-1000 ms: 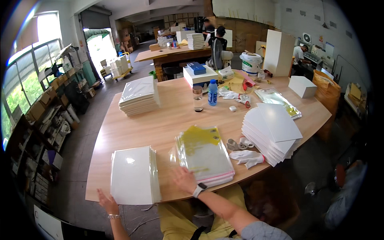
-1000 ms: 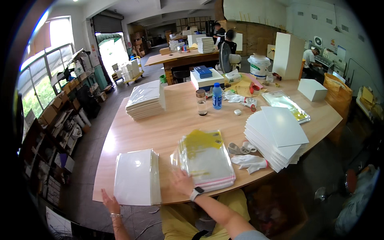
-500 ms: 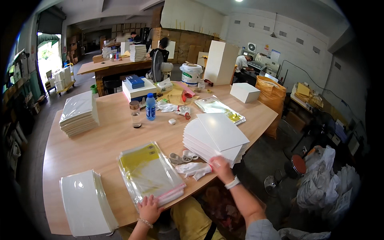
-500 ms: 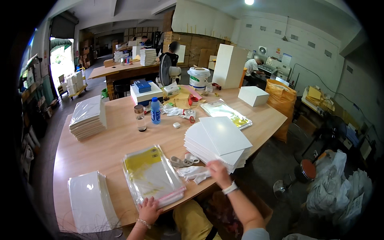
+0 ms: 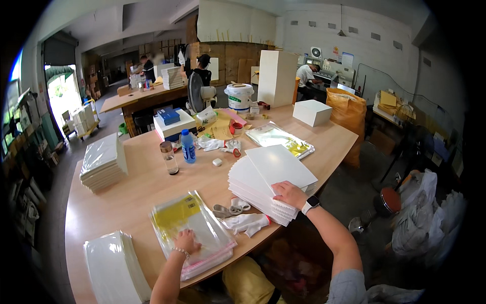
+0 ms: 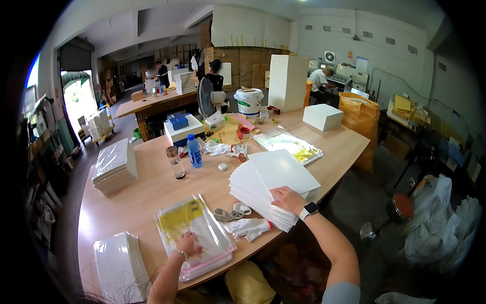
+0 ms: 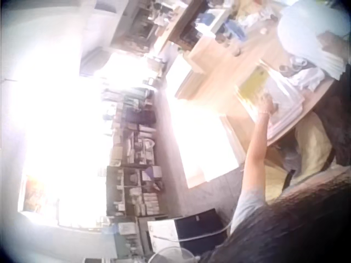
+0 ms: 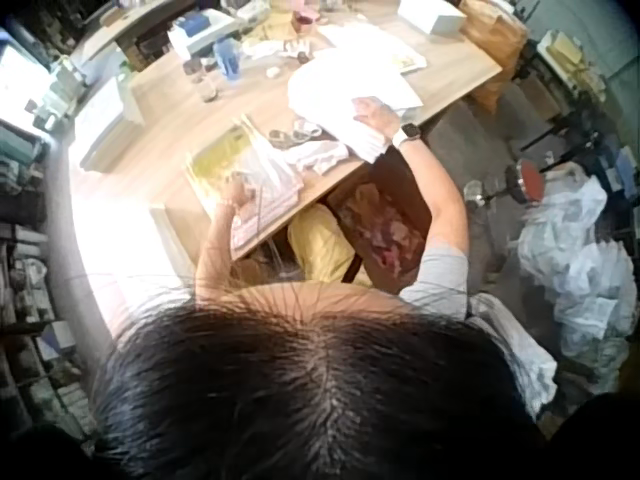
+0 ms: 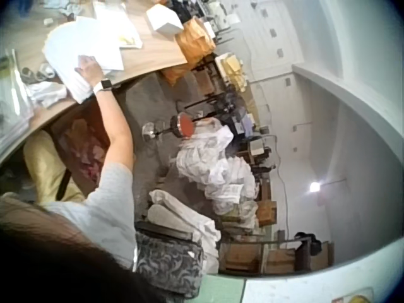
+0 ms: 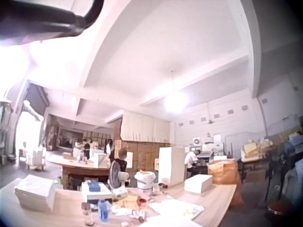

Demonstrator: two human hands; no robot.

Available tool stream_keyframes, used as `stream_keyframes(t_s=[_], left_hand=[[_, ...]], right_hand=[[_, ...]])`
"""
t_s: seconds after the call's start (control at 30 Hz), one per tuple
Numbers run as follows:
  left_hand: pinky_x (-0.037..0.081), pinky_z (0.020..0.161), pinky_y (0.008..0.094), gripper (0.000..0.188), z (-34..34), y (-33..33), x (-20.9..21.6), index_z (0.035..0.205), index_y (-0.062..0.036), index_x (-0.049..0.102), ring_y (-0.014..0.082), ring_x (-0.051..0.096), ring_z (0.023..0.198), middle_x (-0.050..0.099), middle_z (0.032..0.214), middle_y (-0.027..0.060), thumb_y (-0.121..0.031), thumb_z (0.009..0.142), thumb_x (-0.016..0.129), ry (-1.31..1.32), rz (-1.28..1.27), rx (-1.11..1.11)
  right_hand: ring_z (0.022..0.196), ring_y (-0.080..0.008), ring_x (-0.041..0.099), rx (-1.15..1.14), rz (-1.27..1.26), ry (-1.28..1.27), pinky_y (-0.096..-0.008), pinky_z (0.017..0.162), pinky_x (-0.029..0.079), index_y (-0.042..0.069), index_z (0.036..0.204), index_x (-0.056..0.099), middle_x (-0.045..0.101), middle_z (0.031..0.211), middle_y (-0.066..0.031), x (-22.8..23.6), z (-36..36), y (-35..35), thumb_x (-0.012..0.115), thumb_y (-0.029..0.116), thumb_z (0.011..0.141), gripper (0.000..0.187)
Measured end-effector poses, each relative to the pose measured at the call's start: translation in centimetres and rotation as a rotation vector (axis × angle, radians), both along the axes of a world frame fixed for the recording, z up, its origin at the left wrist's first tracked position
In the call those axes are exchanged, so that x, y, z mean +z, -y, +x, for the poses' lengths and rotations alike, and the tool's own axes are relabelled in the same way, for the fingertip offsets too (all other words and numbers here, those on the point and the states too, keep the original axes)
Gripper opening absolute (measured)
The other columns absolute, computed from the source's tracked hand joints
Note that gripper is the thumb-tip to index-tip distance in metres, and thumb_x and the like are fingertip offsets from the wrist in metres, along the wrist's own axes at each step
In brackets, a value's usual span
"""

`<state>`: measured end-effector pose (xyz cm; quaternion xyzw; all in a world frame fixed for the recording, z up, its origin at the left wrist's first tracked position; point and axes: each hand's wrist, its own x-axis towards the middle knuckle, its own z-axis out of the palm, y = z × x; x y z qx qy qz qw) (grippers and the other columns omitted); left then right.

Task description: The person repeatedly picks up a white sheet of paper and inserts it into a clear plastic sleeve, then places the completed unit onto a growing stack on the table. The person handles the paper and sleeves by hand throughout the process.

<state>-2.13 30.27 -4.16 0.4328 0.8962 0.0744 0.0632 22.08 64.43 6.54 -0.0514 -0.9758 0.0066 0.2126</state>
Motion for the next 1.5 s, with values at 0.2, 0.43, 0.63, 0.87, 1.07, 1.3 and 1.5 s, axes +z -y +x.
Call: stream_keyframes(t_s=[0.2, 0.43, 0.63, 0.87, 1.07, 1.3, 1.5], left_hand=[[0.026, 0.087, 0.0612, 0.02, 0.3, 1.4, -1.0, 0.079, -0.0159, 0.062, 0.0226, 0.05, 0.096, 0.057, 0.091, 0.0012, -0.033, 0.068, 0.061, -0.046, 0.075, -0.075], [0.026, 0.087, 0.0604, 0.011, 6.4, 6.6, 2.6, 0.069, -0.0156, 0.062, 0.0185, 0.051, 0.092, 0.058, 0.092, -0.0006, -0.025, 0.073, 0.058, -0.262, 0.26, -0.193], [0.039, 0.083, 0.0431, 0.018, 8.9, 9.5, -0.5, 0.088, -0.0107, 0.059, 0.0239, 0.053, 0.093, 0.056, 0.102, 0.007, -0.021, 0.075, 0.051, 0.017, 0.119, -0.196], [0.046, 0.07, 0.0345, 0.015, 6.8, 8.1, -4.1, 0.081, -0.002, 0.057, 0.027, 0.053, 0.087, 0.055, 0.093, 0.0125, -0.01, 0.073, 0.048, -0.221, 0.062, -0.145], [0.046, 0.068, 0.0351, 0.008, 5.3, 7.5, -5.4, 0.075, -0.0045, 0.057, 0.0262, 0.053, 0.084, 0.054, 0.084, 0.0109, -0.009, 0.071, 0.051, -0.211, 0.214, -0.118], [0.047, 0.065, 0.0373, 0.01, 4.3, 7.3, -4.5, 0.077, -0.0056, 0.049, 0.0296, 0.054, 0.076, 0.058, 0.076, 0.0112, -0.012, 0.072, 0.054, -0.095, 0.393, -0.048], [0.045, 0.068, 0.0347, 0.014, 4.6, 7.5, -3.8, 0.084, -0.0068, 0.052, 0.0265, 0.054, 0.081, 0.058, 0.081, 0.008, -0.016, 0.073, 0.052, -0.127, 0.319, -0.039]], right_hand=[[0.073, -0.0257, 0.057, 0.09, 0.162, -0.159, -0.0326, 0.064, 0.048, 0.004, 0.089, 0.051, 0.057, 0.08, -0.0101, 0.1, -0.1, -0.9, 0.055, 0.019, 0.078, 0.019], [0.054, -0.0258, 0.056, 0.005, 0.13, -0.307, -0.034, 0.047, 0.046, 0.009, 0.075, 0.051, 0.054, 0.06, -0.0089, 2.3, 1.8, 0.8, 0.05, 0.011, 0.077, 0.003], [0.078, -0.0266, 0.055, 0.195, 0.179, -0.197, -0.0332, 0.07, 0.046, 0.005, 0.084, 0.052, 0.054, 0.085, -0.0117, 2.3, 7.4, 11.3, 0.059, 0.018, 0.075, 0.018], [0.071, -0.018, 0.056, -0.371, -2.309, -0.883, -0.0298, 0.054, 0.049, 0.011, 0.086, 0.049, 0.054, 0.081, -0.0038, -6.0, 11.4, 9.2, 0.045, 0.059, 0.077, 0.049], [0.061, -0.0146, 0.057, -0.385, -1.663, -0.792, -0.0233, 0.043, 0.048, 0.005, 0.105, 0.045, 0.057, 0.082, -0.0059, -3.5, 10.5, 5.8, 0.043, 0.02, 0.085, 0.024], [0.096, -0.0195, 0.052, -0.038, -1.665, -0.59, -0.0316, 0.083, 0.042, -0.004, 0.113, 0.042, 0.052, 0.107, -0.0096, -4.1, 14.5, 15.7, 0.047, 0.009, 0.078, 0.038], [0.088, -0.0209, 0.056, -0.081, -2.088, -0.108, -0.0307, 0.079, 0.043, -0.006, 0.108, 0.047, 0.056, 0.099, -0.0114, -5.0, 13.8, 22.1, 0.048, 0.01, 0.076, 0.035]])
